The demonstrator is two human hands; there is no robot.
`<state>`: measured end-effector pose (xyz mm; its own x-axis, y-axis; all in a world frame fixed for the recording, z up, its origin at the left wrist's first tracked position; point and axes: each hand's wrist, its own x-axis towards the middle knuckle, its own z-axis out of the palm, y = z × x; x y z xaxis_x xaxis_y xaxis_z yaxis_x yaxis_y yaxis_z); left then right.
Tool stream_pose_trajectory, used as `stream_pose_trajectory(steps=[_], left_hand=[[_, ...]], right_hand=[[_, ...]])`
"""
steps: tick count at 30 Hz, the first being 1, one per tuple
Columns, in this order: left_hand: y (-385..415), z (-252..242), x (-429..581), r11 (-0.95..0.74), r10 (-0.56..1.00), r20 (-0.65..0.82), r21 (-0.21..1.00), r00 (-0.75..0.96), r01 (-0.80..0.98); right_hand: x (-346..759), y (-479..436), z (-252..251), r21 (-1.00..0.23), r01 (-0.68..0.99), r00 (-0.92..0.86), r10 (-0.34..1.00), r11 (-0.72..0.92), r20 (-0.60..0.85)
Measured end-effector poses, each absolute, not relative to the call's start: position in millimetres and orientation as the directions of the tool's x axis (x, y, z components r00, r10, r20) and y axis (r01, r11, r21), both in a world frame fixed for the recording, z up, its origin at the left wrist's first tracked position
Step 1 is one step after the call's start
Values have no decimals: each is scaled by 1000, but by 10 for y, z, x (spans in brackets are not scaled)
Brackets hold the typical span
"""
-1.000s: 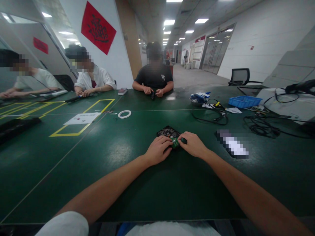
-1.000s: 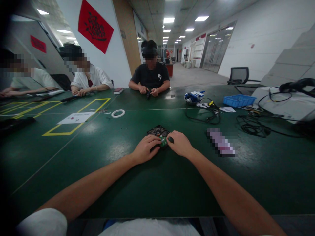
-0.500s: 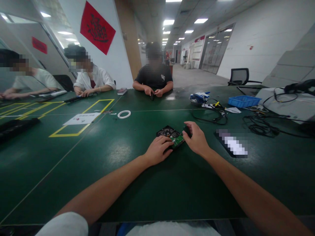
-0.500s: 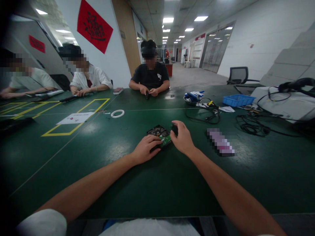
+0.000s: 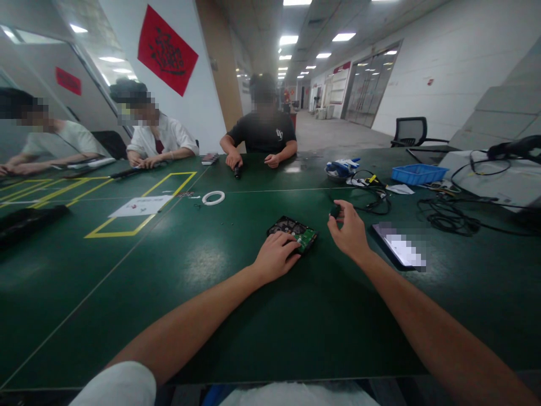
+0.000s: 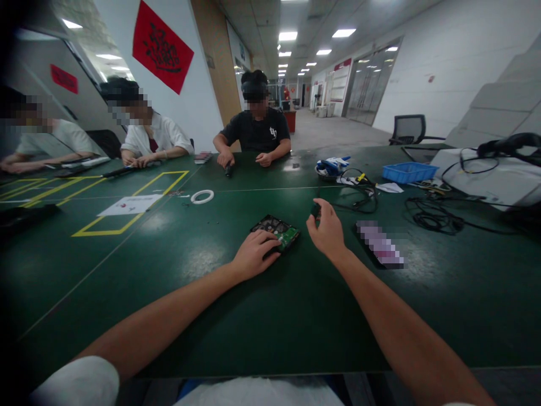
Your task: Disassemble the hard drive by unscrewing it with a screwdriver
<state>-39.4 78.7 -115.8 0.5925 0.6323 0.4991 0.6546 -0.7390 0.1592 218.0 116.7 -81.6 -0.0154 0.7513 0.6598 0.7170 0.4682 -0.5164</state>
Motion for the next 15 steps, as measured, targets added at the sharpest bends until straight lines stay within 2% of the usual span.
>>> stream_pose_trajectory(steps=[3, 8, 15], left_hand=[[837, -1154, -284, -693, 668, 499, 145, 552, 706], [847, -1155, -219, -670, 681, 505, 138, 530, 729], [785, -1176, -331, -725, 635, 523, 150, 568, 673]], right_hand=[[2183, 1172, -798, -520, 715, 21, 728, 468, 685], [2130, 1106, -759, -520, 642, 52, 644, 563, 763], [1984, 1008, -869, -549, 556, -43, 681, 624, 731]])
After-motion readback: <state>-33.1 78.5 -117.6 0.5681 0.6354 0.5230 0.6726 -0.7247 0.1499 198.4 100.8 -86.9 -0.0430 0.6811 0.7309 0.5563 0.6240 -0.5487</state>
